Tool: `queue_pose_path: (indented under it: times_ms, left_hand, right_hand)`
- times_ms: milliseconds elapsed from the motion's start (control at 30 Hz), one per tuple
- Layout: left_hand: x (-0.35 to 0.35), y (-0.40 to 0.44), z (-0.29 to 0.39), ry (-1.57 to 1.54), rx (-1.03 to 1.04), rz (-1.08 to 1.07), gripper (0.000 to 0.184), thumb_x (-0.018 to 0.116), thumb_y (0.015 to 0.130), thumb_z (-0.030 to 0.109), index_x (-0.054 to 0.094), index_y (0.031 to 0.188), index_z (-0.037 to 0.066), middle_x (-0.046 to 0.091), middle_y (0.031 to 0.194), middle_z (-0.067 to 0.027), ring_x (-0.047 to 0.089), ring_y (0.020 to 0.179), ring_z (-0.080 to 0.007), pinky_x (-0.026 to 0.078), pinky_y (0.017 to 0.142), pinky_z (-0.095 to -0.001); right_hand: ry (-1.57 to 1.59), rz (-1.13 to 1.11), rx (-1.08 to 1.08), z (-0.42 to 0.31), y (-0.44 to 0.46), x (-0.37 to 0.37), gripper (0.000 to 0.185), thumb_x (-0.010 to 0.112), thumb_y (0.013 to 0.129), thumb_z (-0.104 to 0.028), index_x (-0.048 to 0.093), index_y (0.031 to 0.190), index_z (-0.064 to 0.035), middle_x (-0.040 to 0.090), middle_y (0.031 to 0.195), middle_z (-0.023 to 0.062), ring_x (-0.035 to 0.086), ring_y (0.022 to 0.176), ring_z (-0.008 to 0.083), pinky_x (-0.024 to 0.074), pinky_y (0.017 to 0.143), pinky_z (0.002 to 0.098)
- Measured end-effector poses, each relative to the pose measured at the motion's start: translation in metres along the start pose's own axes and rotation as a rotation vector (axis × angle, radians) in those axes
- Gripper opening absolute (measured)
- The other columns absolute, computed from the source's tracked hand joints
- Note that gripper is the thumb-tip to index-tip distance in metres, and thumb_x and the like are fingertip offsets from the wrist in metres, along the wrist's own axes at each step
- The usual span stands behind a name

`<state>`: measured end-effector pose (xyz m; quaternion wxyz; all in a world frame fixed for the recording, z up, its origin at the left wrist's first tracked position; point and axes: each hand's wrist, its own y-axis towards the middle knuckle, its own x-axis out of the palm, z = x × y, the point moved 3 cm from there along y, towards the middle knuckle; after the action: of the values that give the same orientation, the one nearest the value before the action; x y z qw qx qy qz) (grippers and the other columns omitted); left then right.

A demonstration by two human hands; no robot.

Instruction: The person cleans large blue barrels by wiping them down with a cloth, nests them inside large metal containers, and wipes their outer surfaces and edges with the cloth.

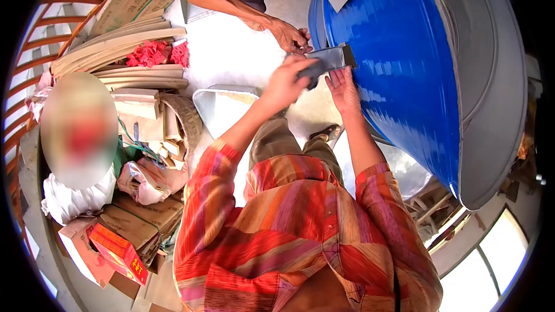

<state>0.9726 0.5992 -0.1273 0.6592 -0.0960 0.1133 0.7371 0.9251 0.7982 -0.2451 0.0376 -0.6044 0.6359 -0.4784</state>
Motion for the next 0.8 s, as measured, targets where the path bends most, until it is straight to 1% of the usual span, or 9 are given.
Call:
queue_pose_path:
  times_ms: [67, 167, 300, 500, 533, 567, 667, 733, 800]
  left_hand:
    - [-0.032, -0.036, -0.023, -0.375, -0.438, 0.001, 0.037, 0.054, 0.080, 0.003, 0.055, 0.117, -0.002, 0.060, 0.106, -0.0092, 0.058, 0.095, -0.0165, 0.046, 0.084, -0.0280]
    - [-0.066, -0.084, -0.030, -0.636, -0.593, 0.146, 0.033, 0.057, 0.085, 0.008, 0.050, 0.116, -0.001, 0.060, 0.102, -0.0075, 0.058, 0.091, -0.0146, 0.046, 0.083, -0.0273]
    - [-0.051, -0.111, -0.011, -0.673, -0.751, 0.051, 0.032, 0.059, 0.085, 0.004, 0.048, 0.115, 0.005, 0.059, 0.103, -0.0057, 0.056, 0.094, -0.0132, 0.046, 0.084, -0.0275]
    - [0.057, -0.075, 0.059, -0.436, -0.320, -0.490, 0.043, 0.061, 0.083, 0.007, 0.042, 0.122, 0.005, 0.055, 0.104, -0.0106, 0.056, 0.091, -0.0161, 0.047, 0.080, -0.0279]
    - [0.071, -0.075, 0.072, -0.360, -0.417, -0.709, 0.054, 0.065, 0.082, 0.015, 0.038, 0.128, 0.003, 0.052, 0.114, -0.0136, 0.052, 0.105, -0.0189, 0.044, 0.088, -0.0312]
    - [0.093, -0.081, 0.070, -0.132, -0.018, -0.736, 0.063, 0.064, 0.082, 0.023, 0.034, 0.134, 0.003, 0.048, 0.125, -0.0203, 0.049, 0.115, -0.0265, 0.040, 0.094, -0.0392]
    - [0.115, -0.081, 0.123, 0.411, 0.349, -1.034, 0.058, 0.061, 0.082, 0.029, 0.042, 0.132, 0.005, 0.042, 0.136, -0.0163, 0.039, 0.125, -0.0309, 0.030, 0.103, -0.0448]
    - [0.100, -0.058, 0.192, 0.416, 0.724, -0.796, 0.032, 0.057, 0.078, 0.010, 0.062, 0.110, 0.008, 0.056, 0.121, -0.0096, 0.052, 0.110, -0.0268, 0.036, 0.097, -0.0407]
    - [0.072, -0.027, 0.262, 0.147, 0.788, -0.551, 0.041, 0.061, 0.067, 0.003, 0.064, 0.107, 0.007, 0.061, 0.111, -0.0080, 0.059, 0.093, -0.0255, 0.042, 0.088, -0.0398]
  right_hand:
    - [0.002, -0.018, 0.012, 0.003, 0.005, -0.001, 0.057, 0.064, 0.085, -0.039, 0.043, 0.127, -0.0067, 0.041, 0.135, 0.0128, 0.036, 0.128, 0.0272, 0.0312, 0.106, 0.0450]
    - [-0.048, -0.017, 0.059, 0.003, 0.001, -0.003, 0.056, 0.063, 0.086, -0.037, 0.042, 0.128, -0.0068, 0.041, 0.135, 0.0137, 0.036, 0.128, 0.0276, 0.0319, 0.106, 0.0450]
    - [-0.327, -0.023, 0.238, 0.000, -0.044, -0.003, 0.056, 0.061, 0.088, -0.034, 0.039, 0.132, -0.0086, 0.039, 0.137, 0.0146, 0.038, 0.127, 0.0288, 0.0377, 0.101, 0.0461]
    - [-0.145, -0.289, 0.255, -0.015, -0.183, 0.009, 0.057, 0.045, 0.092, -0.050, 0.038, 0.134, -0.0121, 0.044, 0.130, 0.0078, 0.046, 0.118, 0.0242, 0.0417, 0.096, 0.0452]
    - [-0.059, -0.248, 0.147, -0.016, -0.190, -0.002, 0.056, 0.045, 0.092, -0.050, 0.041, 0.132, -0.0107, 0.047, 0.128, 0.0080, 0.047, 0.117, 0.0237, 0.0418, 0.096, 0.0441]
    - [0.030, -0.201, 0.034, -0.020, -0.197, -0.016, 0.054, 0.046, 0.092, -0.049, 0.043, 0.129, -0.0094, 0.050, 0.125, 0.0083, 0.048, 0.116, 0.0231, 0.0420, 0.096, 0.0431]
    - [0.280, -0.019, -0.025, -0.048, -0.231, -0.037, 0.036, 0.054, 0.092, -0.032, 0.052, 0.117, -0.0057, 0.059, 0.109, 0.0098, 0.058, 0.100, 0.0213, 0.0485, 0.087, 0.0377]
    - [0.131, 0.110, -0.272, -0.054, -0.251, -0.049, 0.031, 0.056, 0.092, -0.025, 0.051, 0.114, -0.0033, 0.059, 0.104, 0.0078, 0.060, 0.090, 0.0174, 0.0524, 0.078, 0.0335]
    - [-0.168, 0.221, -0.504, -0.069, -0.272, -0.046, 0.032, 0.059, 0.090, -0.019, 0.046, 0.113, -0.0009, 0.056, 0.099, 0.0072, 0.058, 0.083, 0.0121, 0.0536, 0.072, 0.0306]
